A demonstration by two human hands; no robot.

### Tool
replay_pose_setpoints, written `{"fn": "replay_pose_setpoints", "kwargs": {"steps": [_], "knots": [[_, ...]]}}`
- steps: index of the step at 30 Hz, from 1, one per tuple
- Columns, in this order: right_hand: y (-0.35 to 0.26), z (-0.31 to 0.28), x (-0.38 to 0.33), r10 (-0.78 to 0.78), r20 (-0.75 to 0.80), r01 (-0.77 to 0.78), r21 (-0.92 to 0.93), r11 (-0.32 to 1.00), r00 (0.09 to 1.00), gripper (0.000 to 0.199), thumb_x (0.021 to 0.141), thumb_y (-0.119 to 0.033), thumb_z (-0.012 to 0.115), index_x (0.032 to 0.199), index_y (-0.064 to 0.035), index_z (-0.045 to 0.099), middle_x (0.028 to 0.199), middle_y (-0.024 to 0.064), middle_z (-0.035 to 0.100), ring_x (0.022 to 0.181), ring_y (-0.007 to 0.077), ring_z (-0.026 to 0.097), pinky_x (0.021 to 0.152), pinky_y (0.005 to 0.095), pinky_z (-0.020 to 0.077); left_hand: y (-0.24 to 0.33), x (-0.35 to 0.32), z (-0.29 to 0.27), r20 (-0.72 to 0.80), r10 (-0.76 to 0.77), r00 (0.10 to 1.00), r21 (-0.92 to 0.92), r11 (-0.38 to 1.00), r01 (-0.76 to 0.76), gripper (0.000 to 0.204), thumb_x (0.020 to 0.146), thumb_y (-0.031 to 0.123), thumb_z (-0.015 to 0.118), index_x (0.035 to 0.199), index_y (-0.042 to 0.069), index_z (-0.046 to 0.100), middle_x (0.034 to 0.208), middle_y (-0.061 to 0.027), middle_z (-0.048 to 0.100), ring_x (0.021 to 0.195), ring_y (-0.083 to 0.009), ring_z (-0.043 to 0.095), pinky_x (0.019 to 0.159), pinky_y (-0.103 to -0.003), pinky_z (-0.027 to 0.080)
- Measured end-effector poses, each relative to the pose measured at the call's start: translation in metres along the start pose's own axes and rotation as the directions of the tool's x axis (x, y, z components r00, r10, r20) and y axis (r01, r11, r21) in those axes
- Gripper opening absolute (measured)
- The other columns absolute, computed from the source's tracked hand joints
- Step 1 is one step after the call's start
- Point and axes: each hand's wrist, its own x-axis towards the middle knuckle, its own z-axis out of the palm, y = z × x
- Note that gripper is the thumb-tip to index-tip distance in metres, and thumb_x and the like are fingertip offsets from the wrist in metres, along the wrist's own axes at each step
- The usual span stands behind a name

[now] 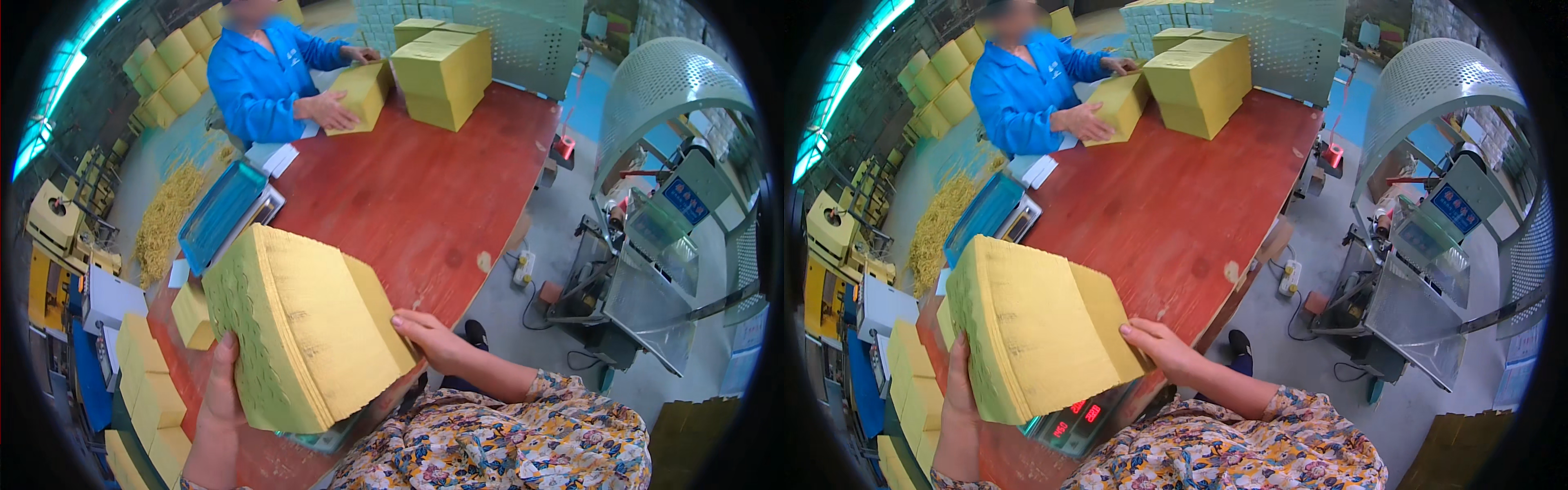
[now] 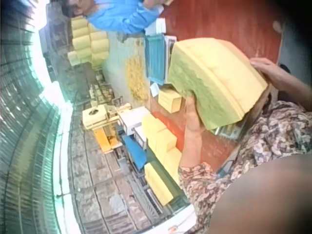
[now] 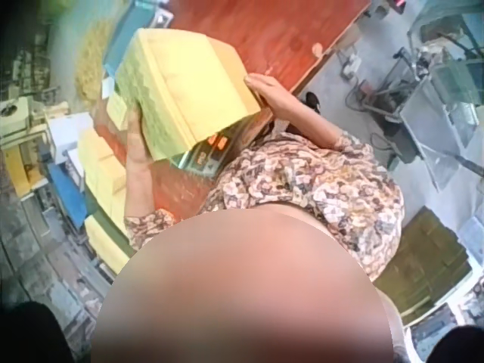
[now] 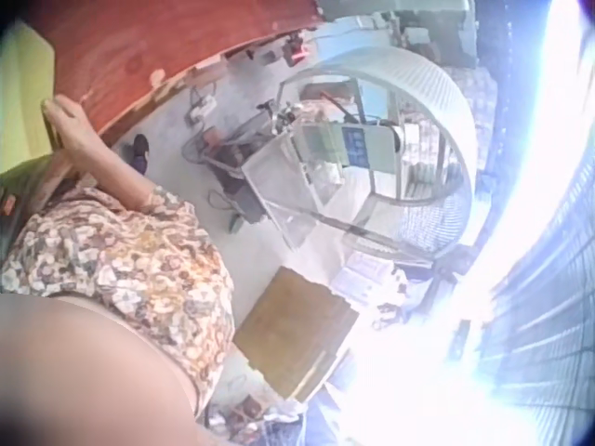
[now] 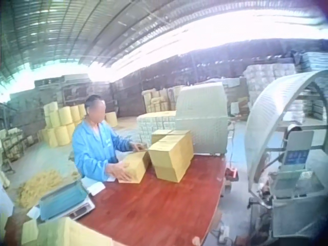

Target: The recorder is seen weighing and sorting yellow sheets in a paper mill or manufacturing facility.

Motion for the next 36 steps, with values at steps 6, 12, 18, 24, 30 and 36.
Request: {"fn": "replay_pose_setpoints", "kwargs": {"steps": [6,12,18,24,30,36], "knots": [[-0.086,-0.115,0.063,-0.139,-0.002,0.136,-0.188,0.973,0.99,0.039,0.105,-0.038,0.046,0.121,-0.0055,0.062,0.101,0.0006,0.066,0.088,0.0087,0.057,0.078,0.0278,0.0453,0.001,0.105,0.091,0.088,0.013,0.996,0.042,0.999,-0.016,0.07,0.097,0.054,0.052,0.144,0.004,0.043,0.138,-0.0114,0.056,0.121,-0.0229,0.058,0.102,-0.038,0.048],[-0.15,-0.221,0.145,0.059,-0.019,-0.062,-0.219,0.974,0.998,0.05,0.105,-0.042,0.044,0.134,-0.0036,0.057,0.124,0.0059,0.065,0.114,0.0135,0.058,0.097,0.0314,0.0435,-0.029,0.217,0.179,0.008,-0.117,0.993,-0.173,0.978,0.116,0.064,0.099,0.053,0.048,0.144,0.007,0.044,0.137,-0.0108,0.057,0.123,-0.0241,0.057,0.104,-0.04,0.046],[-0.191,-0.268,0.26,0.143,0.003,-0.128,-0.437,0.89,0.99,0.06,0.099,-0.05,0.049,0.126,0.0027,0.063,0.12,0.0146,0.067,0.11,0.0214,0.061,0.095,0.0345,0.0452,-0.037,0.324,0.177,-0.133,-0.214,0.968,-0.332,0.93,0.16,0.067,0.096,0.062,0.044,0.146,0.017,0.044,0.14,-0.0084,0.055,0.128,-0.0272,0.053,0.103,-0.056,0.043],[-0.226,-0.284,0.32,-0.173,-0.26,0.058,-0.399,0.915,0.95,0.051,0.098,-0.041,0.051,0.119,0.0043,0.064,0.116,0.0212,0.066,0.11,0.0254,0.062,0.094,0.0367,0.0464,-0.001,0.441,0.2,-0.1,-0.268,0.958,-0.227,0.944,0.24,0.078,0.089,0.074,0.041,0.148,0.022,0.04,0.147,-0.0121,0.047,0.133,-0.0392,0.045,0.1,-0.075,0.034],[-0.206,-0.297,0.277,-0.605,-0.23,0.338,-0.656,0.675,0.762,0.046,0.094,-0.023,0.059,0.131,0.0049,0.054,0.137,0.0255,0.054,0.124,0.0357,0.055,0.102,0.0405,0.0449,0.009,0.508,0.213,-0.091,-0.322,0.942,-0.094,0.945,0.314,0.082,0.089,0.076,0.038,0.151,0.022,0.035,0.149,-0.0157,0.042,0.135,-0.0453,0.041,0.1,-0.073,0.035],[-0.19,-0.313,0.296,-0.722,-0.075,0.377,-0.813,0.444,0.688,0.057,0.091,-0.008,0.064,0.143,0.0024,0.043,0.155,0.0211,0.033,0.141,0.0295,0.039,0.105,0.0363,0.0466,0.013,0.549,0.224,-0.065,-0.321,0.945,-0.029,0.947,0.32,0.087,0.085,0.08,0.038,0.151,0.023,0.037,0.15,-0.0158,0.043,0.133,-0.0449,0.043,0.098,-0.072,0.037]]}}
